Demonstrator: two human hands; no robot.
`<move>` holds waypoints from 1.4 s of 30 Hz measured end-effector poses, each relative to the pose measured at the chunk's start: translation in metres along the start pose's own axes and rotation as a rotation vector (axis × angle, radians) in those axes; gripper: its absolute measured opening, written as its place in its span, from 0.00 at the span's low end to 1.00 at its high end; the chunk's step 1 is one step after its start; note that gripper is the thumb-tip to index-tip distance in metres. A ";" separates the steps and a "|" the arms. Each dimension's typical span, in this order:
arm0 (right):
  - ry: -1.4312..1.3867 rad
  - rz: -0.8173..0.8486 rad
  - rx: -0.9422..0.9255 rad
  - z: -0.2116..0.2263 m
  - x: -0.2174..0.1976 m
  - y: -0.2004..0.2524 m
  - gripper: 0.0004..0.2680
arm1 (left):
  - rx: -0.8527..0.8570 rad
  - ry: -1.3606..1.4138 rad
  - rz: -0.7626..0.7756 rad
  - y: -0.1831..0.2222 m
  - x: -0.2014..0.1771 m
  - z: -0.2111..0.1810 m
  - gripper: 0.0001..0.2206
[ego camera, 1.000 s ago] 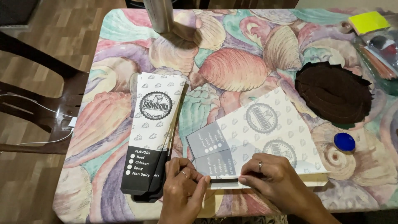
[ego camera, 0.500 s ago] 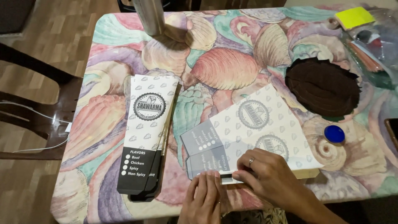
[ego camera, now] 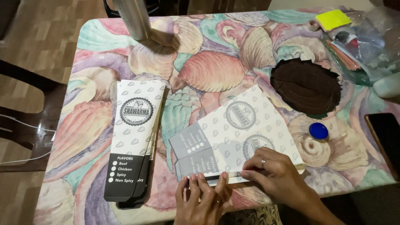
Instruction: The person assembles cardboard shawarma packaging by hand on a table, folding the pre-cut sides and pressing them together to form the sleeves.
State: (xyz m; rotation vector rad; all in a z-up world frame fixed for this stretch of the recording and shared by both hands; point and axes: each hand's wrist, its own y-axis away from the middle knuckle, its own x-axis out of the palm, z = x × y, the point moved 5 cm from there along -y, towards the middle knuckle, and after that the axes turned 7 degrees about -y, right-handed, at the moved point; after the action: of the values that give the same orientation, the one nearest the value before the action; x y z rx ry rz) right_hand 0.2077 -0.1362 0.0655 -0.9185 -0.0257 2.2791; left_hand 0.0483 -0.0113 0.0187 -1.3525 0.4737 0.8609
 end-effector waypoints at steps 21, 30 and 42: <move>0.063 -0.040 0.032 -0.009 -0.028 0.016 0.03 | 0.110 -0.177 0.139 -0.012 0.004 -0.024 0.40; 0.207 0.085 0.492 -0.029 -0.021 0.012 0.04 | 0.200 -0.235 0.242 -0.020 0.005 -0.033 0.58; 0.088 -0.111 0.206 -0.034 -0.044 0.031 0.04 | 0.225 -0.254 0.257 -0.021 0.009 -0.035 0.59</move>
State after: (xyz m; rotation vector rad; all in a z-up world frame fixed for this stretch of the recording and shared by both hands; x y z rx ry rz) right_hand 0.2337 -0.1937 0.0591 -0.8845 0.1884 2.0921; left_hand 0.0759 -0.0425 0.0192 -0.9737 0.5351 1.1382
